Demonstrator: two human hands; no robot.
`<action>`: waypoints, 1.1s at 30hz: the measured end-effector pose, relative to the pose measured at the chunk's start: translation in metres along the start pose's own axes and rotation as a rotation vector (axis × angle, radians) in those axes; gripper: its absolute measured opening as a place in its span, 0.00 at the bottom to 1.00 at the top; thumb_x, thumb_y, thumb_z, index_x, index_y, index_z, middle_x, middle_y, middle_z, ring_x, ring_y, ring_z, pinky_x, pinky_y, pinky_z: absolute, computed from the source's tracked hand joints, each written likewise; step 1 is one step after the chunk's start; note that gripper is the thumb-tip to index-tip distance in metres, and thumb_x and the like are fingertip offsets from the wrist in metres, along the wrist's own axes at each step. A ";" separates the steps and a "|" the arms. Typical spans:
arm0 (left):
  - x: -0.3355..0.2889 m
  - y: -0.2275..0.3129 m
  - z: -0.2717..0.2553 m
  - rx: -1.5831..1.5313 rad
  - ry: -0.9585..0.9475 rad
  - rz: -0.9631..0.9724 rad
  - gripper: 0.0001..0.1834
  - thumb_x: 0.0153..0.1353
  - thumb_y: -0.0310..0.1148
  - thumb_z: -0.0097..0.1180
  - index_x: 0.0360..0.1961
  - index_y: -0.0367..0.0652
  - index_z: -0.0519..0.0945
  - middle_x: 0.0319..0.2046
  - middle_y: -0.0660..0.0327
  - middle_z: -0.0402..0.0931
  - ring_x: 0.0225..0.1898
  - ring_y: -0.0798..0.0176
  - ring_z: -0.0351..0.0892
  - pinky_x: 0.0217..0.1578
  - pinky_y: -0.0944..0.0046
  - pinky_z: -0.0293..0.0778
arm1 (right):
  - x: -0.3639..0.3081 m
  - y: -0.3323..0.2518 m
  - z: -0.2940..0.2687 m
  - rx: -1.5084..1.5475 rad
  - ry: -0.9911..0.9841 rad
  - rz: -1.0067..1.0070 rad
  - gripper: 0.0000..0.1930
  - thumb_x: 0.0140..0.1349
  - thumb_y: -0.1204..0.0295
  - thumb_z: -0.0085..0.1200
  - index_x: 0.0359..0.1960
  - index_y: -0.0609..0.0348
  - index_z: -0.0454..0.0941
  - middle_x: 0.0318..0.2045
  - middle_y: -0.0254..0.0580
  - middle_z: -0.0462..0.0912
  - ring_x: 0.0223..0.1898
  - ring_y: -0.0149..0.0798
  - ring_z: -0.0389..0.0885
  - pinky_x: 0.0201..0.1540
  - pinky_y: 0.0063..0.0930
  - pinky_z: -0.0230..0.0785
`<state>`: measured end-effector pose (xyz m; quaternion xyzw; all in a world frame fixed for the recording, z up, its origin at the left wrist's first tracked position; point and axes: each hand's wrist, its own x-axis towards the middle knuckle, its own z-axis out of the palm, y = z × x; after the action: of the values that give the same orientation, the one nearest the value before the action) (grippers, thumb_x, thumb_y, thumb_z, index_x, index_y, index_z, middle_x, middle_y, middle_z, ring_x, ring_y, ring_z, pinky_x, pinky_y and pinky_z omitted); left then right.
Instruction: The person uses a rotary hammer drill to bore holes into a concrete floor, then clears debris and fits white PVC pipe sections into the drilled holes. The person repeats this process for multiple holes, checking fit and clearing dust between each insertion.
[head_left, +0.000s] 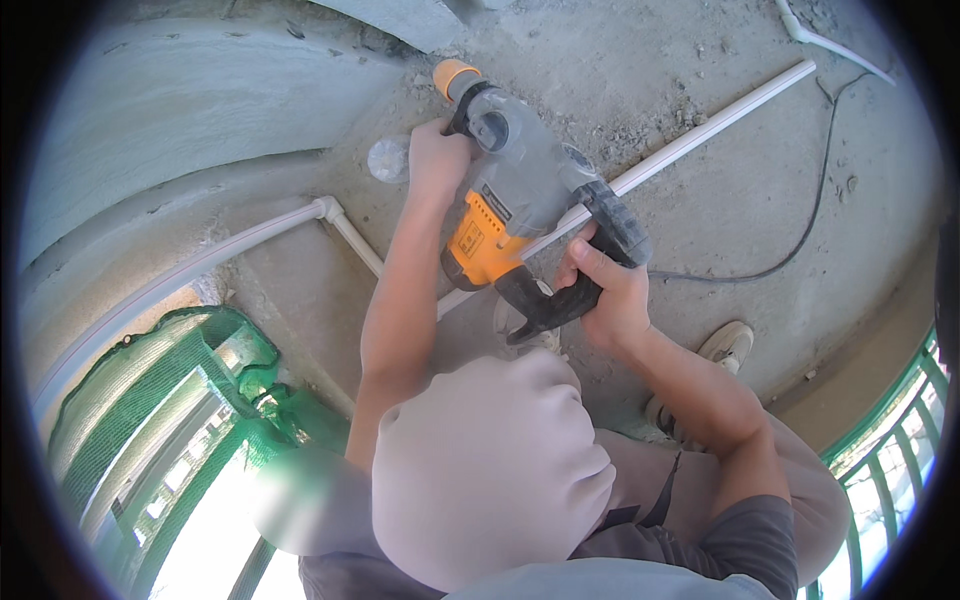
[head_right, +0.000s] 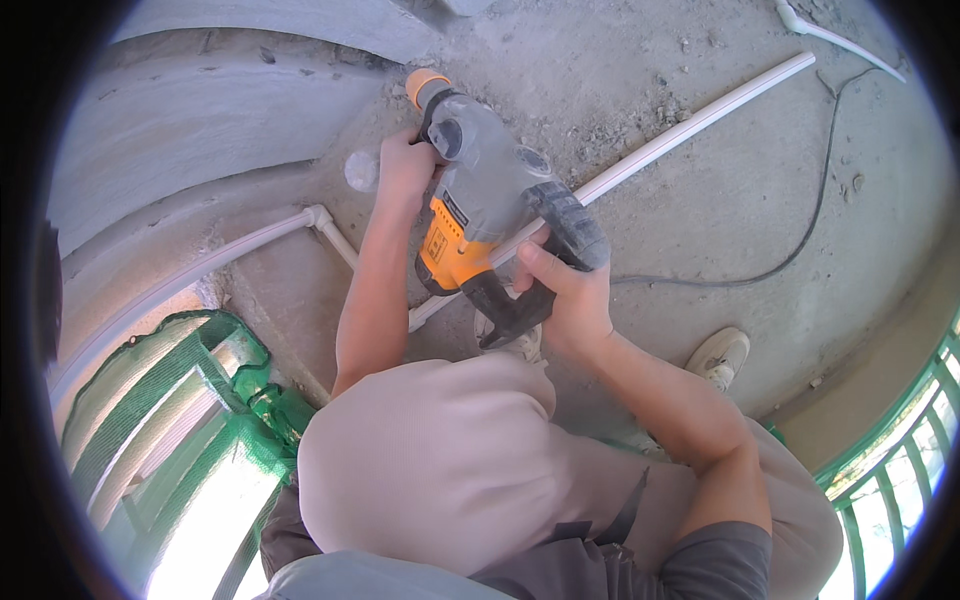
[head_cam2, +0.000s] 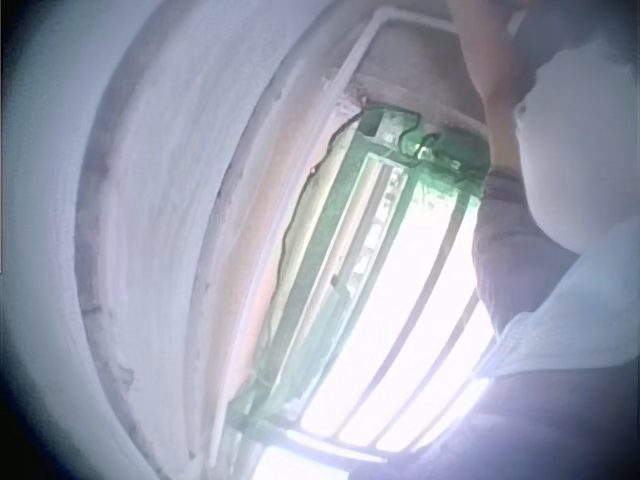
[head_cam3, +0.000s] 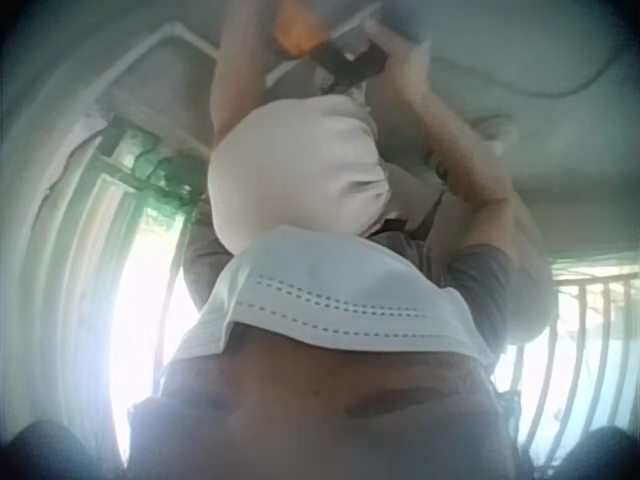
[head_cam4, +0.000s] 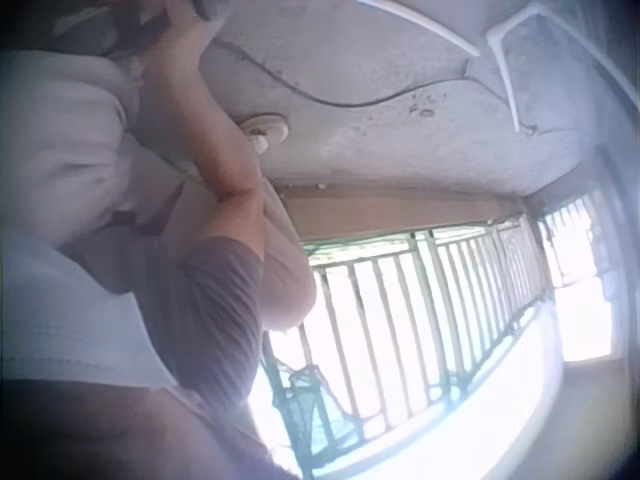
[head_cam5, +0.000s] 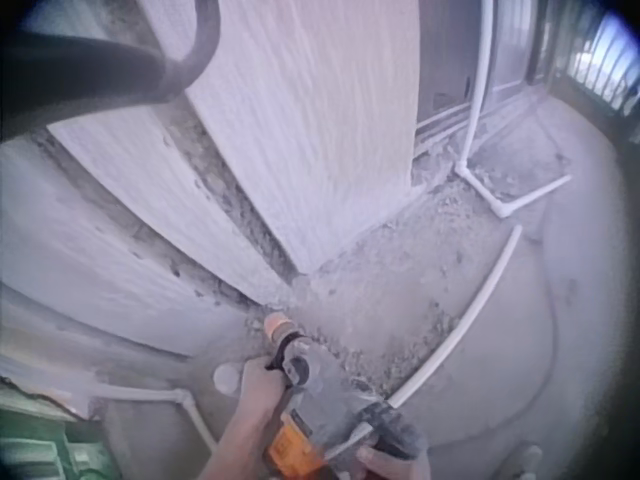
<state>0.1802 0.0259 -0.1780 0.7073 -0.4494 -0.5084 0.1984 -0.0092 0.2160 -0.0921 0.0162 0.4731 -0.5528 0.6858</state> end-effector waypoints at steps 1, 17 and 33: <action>0.002 -0.001 0.002 -0.017 -0.002 -0.017 0.10 0.47 0.20 0.62 0.32 0.26 0.86 0.24 0.51 0.83 0.27 0.58 0.81 0.33 0.57 0.75 | 0.005 0.000 -0.003 -0.001 -0.003 0.008 0.13 0.63 0.75 0.66 0.43 0.57 0.73 0.29 0.38 0.77 0.30 0.37 0.78 0.38 0.38 0.73; -0.043 0.037 0.015 0.674 0.146 0.082 0.16 0.57 0.36 0.59 0.45 0.45 0.88 0.41 0.47 0.88 0.49 0.38 0.86 0.52 0.45 0.79 | 0.027 -0.012 -0.060 0.262 -0.115 0.177 0.10 0.69 0.66 0.61 0.43 0.55 0.73 0.31 0.36 0.74 0.30 0.34 0.72 0.37 0.34 0.68; -0.016 0.021 0.012 0.145 0.247 0.080 0.19 0.54 0.39 0.67 0.41 0.34 0.88 0.28 0.46 0.86 0.33 0.47 0.88 0.37 0.55 0.78 | 0.018 -0.058 0.022 -0.381 -0.080 -0.076 0.07 0.66 0.77 0.60 0.40 0.61 0.74 0.26 0.40 0.77 0.22 0.36 0.76 0.30 0.33 0.72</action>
<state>0.1586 0.0309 -0.1589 0.7583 -0.4849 -0.3756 0.2208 -0.0418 0.1680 -0.0633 -0.1537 0.5418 -0.4791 0.6732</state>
